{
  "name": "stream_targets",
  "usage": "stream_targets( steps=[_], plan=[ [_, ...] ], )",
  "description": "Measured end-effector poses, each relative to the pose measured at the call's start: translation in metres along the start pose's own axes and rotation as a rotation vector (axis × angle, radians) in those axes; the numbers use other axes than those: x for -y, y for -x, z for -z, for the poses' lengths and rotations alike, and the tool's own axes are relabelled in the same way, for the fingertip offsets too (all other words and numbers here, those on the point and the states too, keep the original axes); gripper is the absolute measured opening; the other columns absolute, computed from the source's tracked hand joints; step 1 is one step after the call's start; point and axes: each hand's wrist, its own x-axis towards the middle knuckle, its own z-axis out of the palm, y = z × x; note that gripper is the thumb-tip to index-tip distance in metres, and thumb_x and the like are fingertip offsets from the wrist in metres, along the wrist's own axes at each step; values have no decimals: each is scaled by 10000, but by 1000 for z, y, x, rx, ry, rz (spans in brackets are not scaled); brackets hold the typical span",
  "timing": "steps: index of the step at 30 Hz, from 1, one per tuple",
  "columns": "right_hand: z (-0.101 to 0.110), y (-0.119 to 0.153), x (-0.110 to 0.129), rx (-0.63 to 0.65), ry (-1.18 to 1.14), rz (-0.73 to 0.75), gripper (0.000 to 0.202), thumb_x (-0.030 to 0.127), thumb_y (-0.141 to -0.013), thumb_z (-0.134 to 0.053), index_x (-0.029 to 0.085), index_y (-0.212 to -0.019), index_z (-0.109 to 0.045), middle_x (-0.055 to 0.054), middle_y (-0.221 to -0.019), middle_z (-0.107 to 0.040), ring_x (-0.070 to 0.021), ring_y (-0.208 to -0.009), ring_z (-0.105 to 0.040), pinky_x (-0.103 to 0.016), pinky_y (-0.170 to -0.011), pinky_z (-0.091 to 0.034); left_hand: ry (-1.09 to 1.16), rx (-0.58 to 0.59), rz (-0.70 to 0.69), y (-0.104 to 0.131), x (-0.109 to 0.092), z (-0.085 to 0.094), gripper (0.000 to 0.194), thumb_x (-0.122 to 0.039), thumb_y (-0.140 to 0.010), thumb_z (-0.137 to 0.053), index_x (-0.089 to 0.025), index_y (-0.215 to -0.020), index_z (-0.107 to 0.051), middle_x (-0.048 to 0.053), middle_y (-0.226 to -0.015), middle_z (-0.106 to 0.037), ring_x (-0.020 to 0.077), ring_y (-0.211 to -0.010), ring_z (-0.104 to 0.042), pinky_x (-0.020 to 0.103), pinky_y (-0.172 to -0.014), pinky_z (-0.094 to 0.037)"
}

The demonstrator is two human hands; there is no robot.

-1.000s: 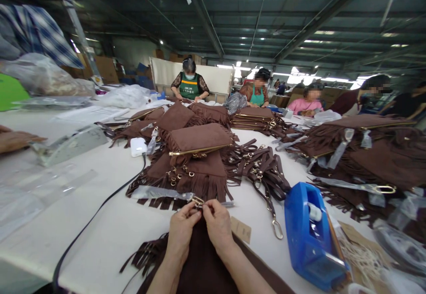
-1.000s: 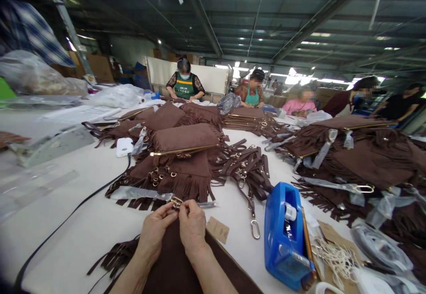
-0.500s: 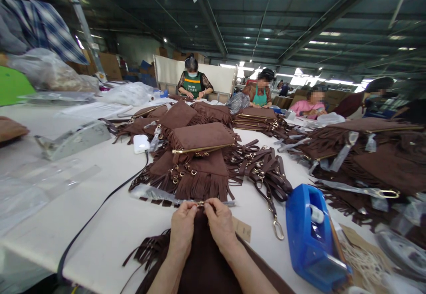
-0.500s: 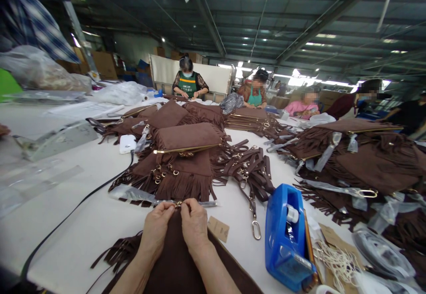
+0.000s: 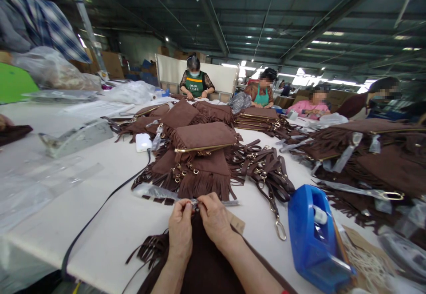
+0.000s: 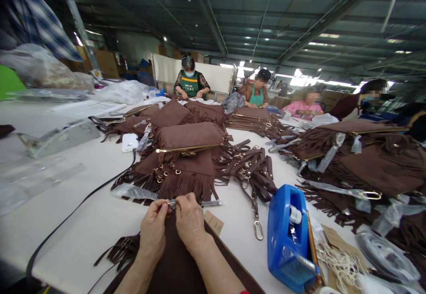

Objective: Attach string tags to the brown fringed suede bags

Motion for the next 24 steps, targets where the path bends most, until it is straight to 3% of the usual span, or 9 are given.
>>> stream_targets(
  steps=[5,11,19,24],
  plan=[
    [-4,-4,-4,5,27,-9,159,97,-808,-478,172,-776,-615,-51,-812,-549,-172,-764,-553,-265,-710,-443,21,4,-1,1,0,1,242,-424,-713,-534,-186,-757,-540,-13,-668,-545,157,-659,-518,273,-644,-416],
    [1,-4,-4,49,-34,40,202,91,-823,-454,166,-925,-611,-63,-878,-556,-178,-824,-555,-270,-751,-444,40,12,11,2,-2,1,226,-411,-722,-528,-188,-760,-532,-13,-679,-541,154,-665,-515,271,-654,-411],
    [0,-5,-2,99,1,19,156,75,-826,-479,152,-810,-613,-64,-856,-536,-175,-807,-554,-266,-740,-446,50,8,19,1,0,1,237,-416,-719,-537,-185,-770,-531,-12,-676,-551,150,-656,-523,267,-647,-416],
    [2,-5,-2,111,-17,36,193,83,-854,-459,164,-935,-614,-63,-896,-532,-171,-829,-557,-263,-760,-446,60,-1,10,1,2,1,240,-422,-726,-538,-187,-774,-534,-20,-674,-552,140,-645,-525,254,-635,-419]
  ],
)
